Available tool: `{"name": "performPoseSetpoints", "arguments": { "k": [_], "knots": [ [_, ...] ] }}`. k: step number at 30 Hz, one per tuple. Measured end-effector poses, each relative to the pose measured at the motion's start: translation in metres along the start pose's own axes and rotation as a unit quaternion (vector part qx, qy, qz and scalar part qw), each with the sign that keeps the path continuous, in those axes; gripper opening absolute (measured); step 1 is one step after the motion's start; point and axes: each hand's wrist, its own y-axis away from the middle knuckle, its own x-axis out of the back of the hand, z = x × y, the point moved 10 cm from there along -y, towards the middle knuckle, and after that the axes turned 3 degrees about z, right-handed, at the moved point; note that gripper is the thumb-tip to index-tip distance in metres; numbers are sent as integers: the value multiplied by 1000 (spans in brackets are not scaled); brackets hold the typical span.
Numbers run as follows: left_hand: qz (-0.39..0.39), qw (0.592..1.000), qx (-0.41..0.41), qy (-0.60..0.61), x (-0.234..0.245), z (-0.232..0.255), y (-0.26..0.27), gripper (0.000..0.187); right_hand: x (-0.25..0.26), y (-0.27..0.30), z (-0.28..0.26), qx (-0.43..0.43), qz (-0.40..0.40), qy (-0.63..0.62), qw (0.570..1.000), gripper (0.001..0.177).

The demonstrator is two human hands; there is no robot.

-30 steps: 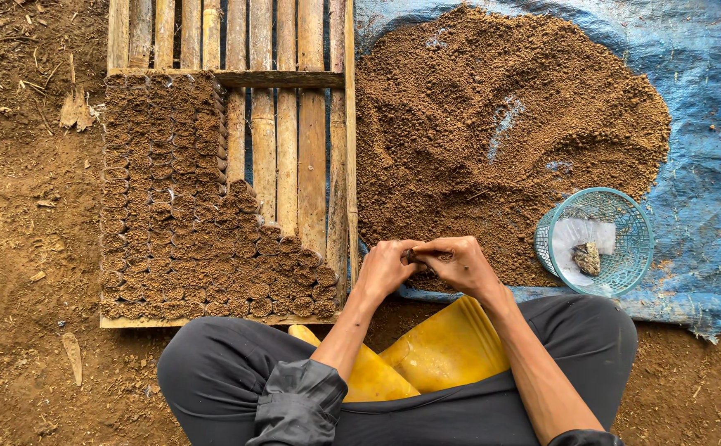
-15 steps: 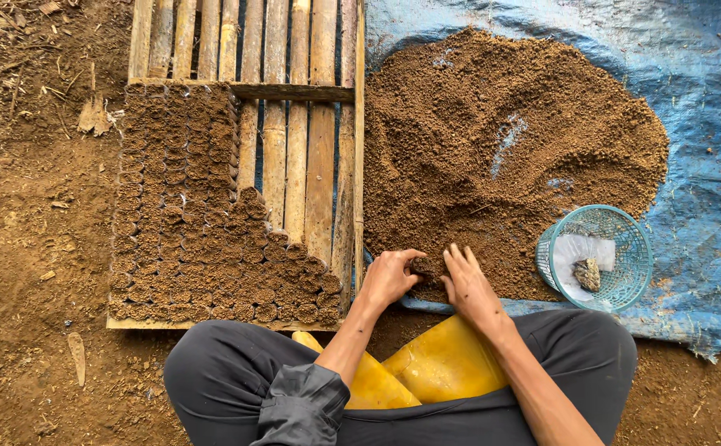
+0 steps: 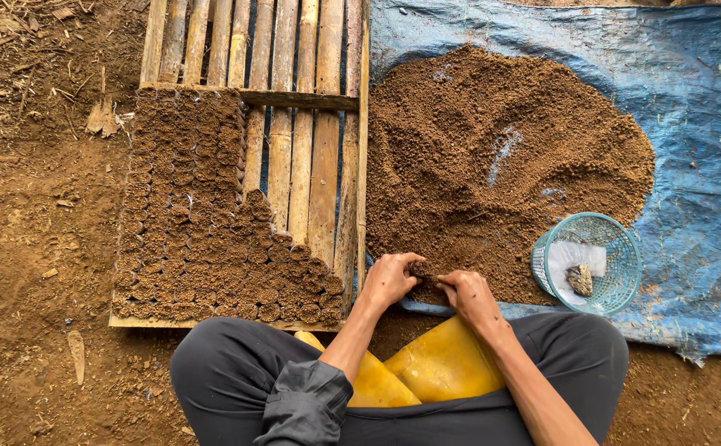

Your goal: The person sits on the ground and fills a wooden seedling tray with soil. They take small plastic bags from a basket, open them, and pour the contents into the tray's compartments. The person then uses their hands to spread and level the soil within the tray.

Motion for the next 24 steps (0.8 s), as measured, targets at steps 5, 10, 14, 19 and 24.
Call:
{"name": "performPoseSetpoints", "arguments": {
  "k": [5, 10, 14, 19, 24],
  "knots": [
    [0, 1000, -1, 17, 13, 10, 10, 43, 31, -7, -18, -11, 55, -102, 993, 14],
    [1, 1000, -8, 14, -1, -2, 0, 43, 65, -9, -40, -33, 111, -191, 975, 13],
    [1, 1000, -7, 12, 0, 0, -1, 44, 75, -12, -61, -19, 115, -235, 965, 10],
    [2, 1000, -6, 20, 2, 2, 2, 43, 73, -16, -63, -12, 103, -246, 964, 9],
    [-18, 998, 17, 49, 12, 7, 7, 46, 75, -19, -68, 2, 85, -244, 966, 17]
  ]
}}
